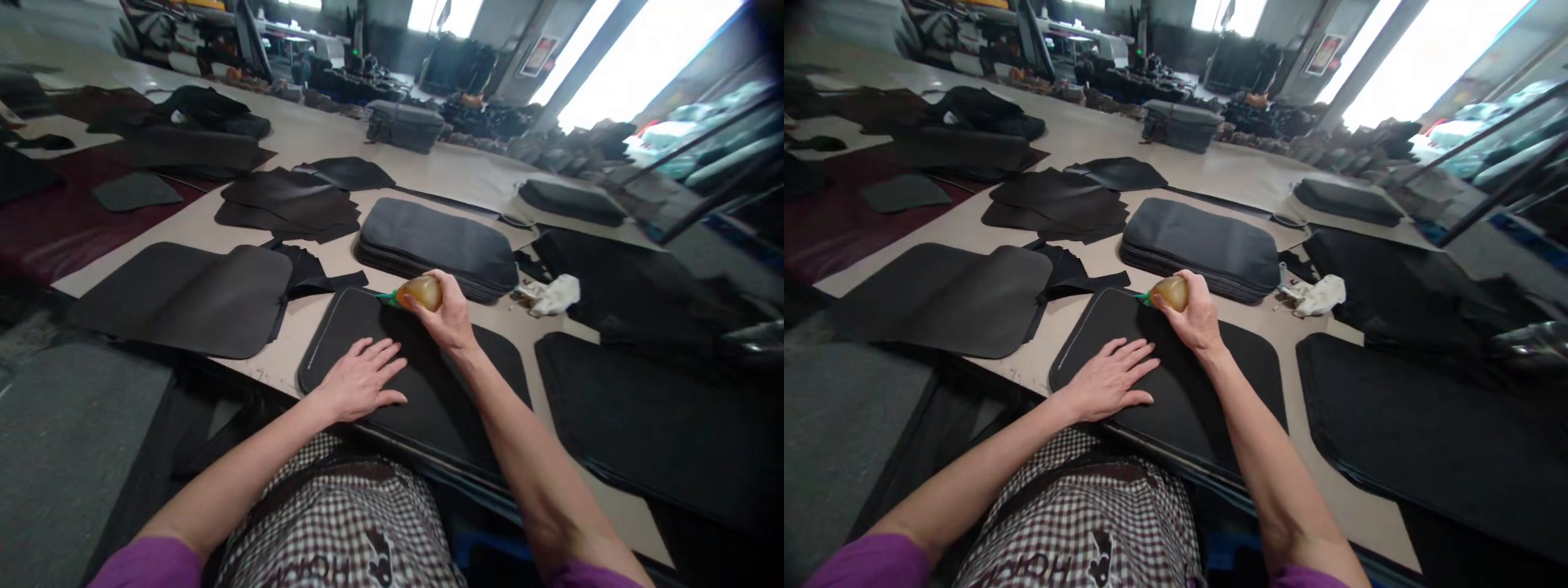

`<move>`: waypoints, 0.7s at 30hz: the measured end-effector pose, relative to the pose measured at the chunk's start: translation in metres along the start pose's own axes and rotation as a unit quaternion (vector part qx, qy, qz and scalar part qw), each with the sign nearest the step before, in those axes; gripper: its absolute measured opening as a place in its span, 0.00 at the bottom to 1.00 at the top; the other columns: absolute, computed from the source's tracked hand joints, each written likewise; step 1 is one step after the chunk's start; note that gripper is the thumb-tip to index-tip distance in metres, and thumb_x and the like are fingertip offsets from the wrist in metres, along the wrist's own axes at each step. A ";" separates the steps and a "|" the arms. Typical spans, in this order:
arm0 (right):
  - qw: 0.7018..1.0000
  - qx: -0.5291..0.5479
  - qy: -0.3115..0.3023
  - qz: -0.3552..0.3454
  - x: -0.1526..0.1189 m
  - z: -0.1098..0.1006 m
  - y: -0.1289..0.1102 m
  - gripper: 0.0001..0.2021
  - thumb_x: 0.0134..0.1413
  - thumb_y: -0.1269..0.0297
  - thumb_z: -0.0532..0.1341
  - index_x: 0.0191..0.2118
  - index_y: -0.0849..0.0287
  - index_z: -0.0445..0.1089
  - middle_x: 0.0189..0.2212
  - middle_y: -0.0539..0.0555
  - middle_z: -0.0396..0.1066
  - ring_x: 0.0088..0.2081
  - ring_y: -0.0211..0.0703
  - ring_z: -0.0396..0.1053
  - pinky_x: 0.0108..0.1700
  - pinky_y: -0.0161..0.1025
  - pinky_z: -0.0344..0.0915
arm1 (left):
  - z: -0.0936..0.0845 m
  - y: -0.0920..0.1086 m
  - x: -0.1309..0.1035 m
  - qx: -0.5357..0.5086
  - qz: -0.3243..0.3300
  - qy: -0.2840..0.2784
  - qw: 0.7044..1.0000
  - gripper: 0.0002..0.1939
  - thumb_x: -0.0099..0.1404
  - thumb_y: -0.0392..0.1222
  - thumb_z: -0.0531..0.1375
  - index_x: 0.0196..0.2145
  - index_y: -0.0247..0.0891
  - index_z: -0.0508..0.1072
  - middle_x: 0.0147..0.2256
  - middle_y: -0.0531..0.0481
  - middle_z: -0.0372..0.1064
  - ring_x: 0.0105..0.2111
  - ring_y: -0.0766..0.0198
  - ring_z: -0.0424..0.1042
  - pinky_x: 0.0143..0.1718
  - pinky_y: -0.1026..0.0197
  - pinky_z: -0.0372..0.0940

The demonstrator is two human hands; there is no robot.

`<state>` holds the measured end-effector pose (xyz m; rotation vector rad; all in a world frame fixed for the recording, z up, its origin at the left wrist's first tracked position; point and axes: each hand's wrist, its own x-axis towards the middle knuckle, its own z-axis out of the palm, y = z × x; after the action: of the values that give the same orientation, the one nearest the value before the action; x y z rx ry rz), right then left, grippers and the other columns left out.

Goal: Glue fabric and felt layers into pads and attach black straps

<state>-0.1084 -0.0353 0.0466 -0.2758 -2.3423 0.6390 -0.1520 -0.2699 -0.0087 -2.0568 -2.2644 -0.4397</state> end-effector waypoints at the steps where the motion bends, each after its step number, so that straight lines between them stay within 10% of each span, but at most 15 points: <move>1: 1.000 -0.008 0.003 0.002 -0.005 -0.012 0.006 0.25 0.59 0.44 0.65 0.54 0.55 0.67 0.49 0.59 0.72 0.50 0.55 0.71 0.55 0.51 0.68 | 0.000 0.000 0.000 0.002 0.000 -0.002 1.000 0.36 0.77 0.67 0.42 0.69 0.41 0.62 0.72 0.43 0.53 0.73 0.55 0.50 0.73 0.46 0.44; 12: 0.976 -0.154 0.091 0.122 -0.092 -0.156 0.101 0.31 0.54 0.40 0.67 0.55 0.56 0.68 0.51 0.61 0.73 0.51 0.61 0.72 0.56 0.57 0.68 | -0.001 0.000 0.003 0.045 0.022 -0.014 0.999 0.32 0.78 0.62 0.47 0.71 0.44 0.61 0.73 0.45 0.52 0.73 0.53 0.51 0.72 0.45 0.49; 21: 0.957 -0.173 0.144 0.185 -0.137 -0.200 0.102 0.29 0.51 0.40 0.66 0.51 0.56 0.70 0.50 0.61 0.74 0.50 0.59 0.72 0.56 0.55 0.69 | 0.002 -0.002 0.005 0.055 0.029 -0.024 0.998 0.32 0.78 0.62 0.47 0.72 0.47 0.59 0.73 0.46 0.50 0.73 0.52 0.51 0.72 0.42 0.50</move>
<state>0.1294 0.0773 0.0461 -0.9200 -2.1208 0.3238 -0.1544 -0.2650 -0.0100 -2.0935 -2.1939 -0.2584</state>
